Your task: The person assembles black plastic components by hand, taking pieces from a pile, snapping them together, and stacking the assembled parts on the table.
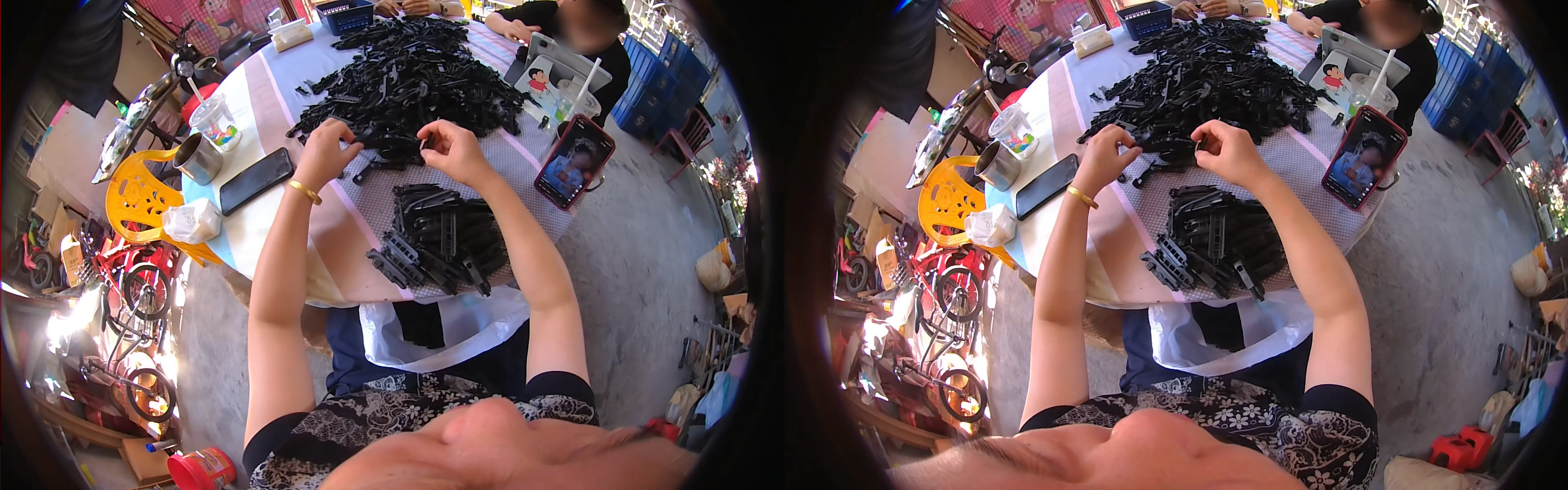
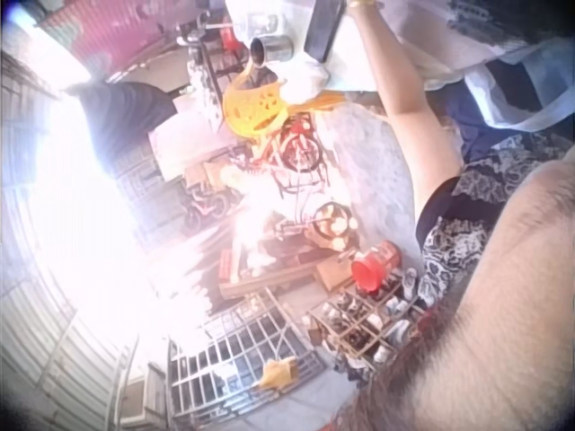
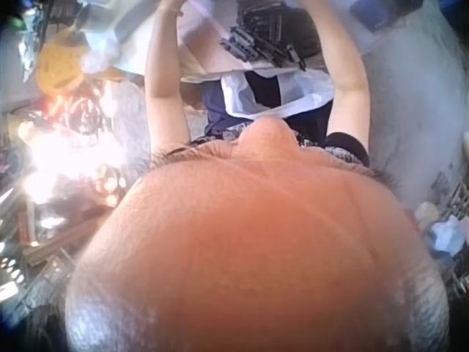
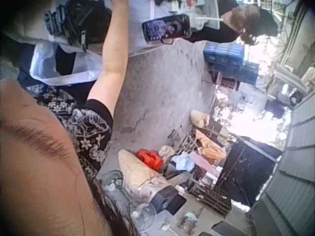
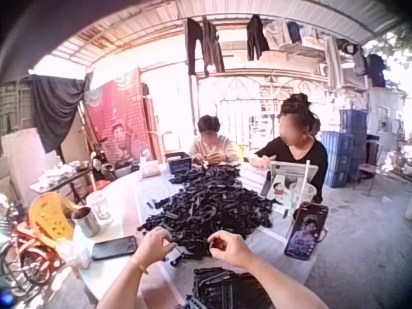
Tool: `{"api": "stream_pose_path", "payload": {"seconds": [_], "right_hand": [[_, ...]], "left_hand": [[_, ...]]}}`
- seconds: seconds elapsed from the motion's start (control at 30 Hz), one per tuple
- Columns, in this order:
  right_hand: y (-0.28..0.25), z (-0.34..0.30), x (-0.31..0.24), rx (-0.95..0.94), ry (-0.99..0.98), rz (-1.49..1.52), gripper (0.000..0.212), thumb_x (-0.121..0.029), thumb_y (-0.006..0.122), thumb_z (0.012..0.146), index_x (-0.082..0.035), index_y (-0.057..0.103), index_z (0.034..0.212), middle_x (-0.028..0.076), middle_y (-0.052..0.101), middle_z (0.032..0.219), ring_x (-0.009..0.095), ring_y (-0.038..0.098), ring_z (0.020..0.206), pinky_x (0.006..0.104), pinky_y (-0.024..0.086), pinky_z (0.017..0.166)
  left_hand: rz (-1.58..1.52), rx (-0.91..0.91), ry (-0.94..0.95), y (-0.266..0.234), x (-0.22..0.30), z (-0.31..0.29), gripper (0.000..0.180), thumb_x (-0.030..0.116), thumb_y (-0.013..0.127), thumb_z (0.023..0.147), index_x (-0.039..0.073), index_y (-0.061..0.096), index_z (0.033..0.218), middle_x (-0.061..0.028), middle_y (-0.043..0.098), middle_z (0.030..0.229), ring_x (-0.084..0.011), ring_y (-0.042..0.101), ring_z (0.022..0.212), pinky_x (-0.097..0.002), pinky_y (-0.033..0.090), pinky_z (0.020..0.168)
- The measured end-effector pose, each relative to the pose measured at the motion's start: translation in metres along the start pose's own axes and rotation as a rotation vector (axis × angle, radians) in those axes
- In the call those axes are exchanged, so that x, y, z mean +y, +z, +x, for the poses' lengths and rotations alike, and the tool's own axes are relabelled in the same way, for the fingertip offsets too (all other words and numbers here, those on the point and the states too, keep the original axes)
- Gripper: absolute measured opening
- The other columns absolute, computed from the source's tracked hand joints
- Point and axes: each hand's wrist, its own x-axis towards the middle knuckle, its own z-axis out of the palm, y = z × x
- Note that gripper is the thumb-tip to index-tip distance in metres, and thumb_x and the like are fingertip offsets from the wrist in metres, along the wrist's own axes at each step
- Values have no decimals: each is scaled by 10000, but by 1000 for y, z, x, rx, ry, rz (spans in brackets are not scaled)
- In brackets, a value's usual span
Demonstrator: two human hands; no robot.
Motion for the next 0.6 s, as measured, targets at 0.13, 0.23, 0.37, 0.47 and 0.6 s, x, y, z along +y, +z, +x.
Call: {"api": "stream_pose_path", "payload": {"seconds": [0.13,0.23,0.37,0.47,0.6], "right_hand": [[4,0,-14,15,-53,323,198,26,641,748,-4,588,936,31,612,842,75,585,746,210,489,693],[9,-2,-18,-6,-46,468,202,35,643,755,-8,589,946,45,616,884,92,598,796,215,494,726],[10,-4,-14,-34,-59,485,207,16,652,754,-3,594,951,53,622,876,89,601,801,219,498,715],[14,-4,-17,6,-22,292,185,-3,663,753,2,607,929,52,625,857,84,603,792,224,502,694],[14,-5,-16,87,-110,97,163,1,661,732,11,621,890,67,632,842,103,614,765,229,501,672]], "left_hand": [[-338,28,-375,9,28,6,287,142,709,727,-21,535,887,-52,567,749,-93,535,584,-252,436,506],[-982,91,-445,23,47,1,579,27,690,730,24,364,1208,-81,584,773,-117,566,591,-219,482,501],[-1183,19,-426,25,73,1,575,-12,668,736,2,376,1231,-104,595,858,-168,627,746,-270,539,677],[-1125,59,-361,35,70,-1,501,-18,659,741,-22,426,1184,-102,595,913,-162,618,804,-270,529,729],[-1375,-13,-441,36,63,-4,416,57,626,801,-45,461,1168,-103,590,966,-145,610,845,-253,513,772]]}}
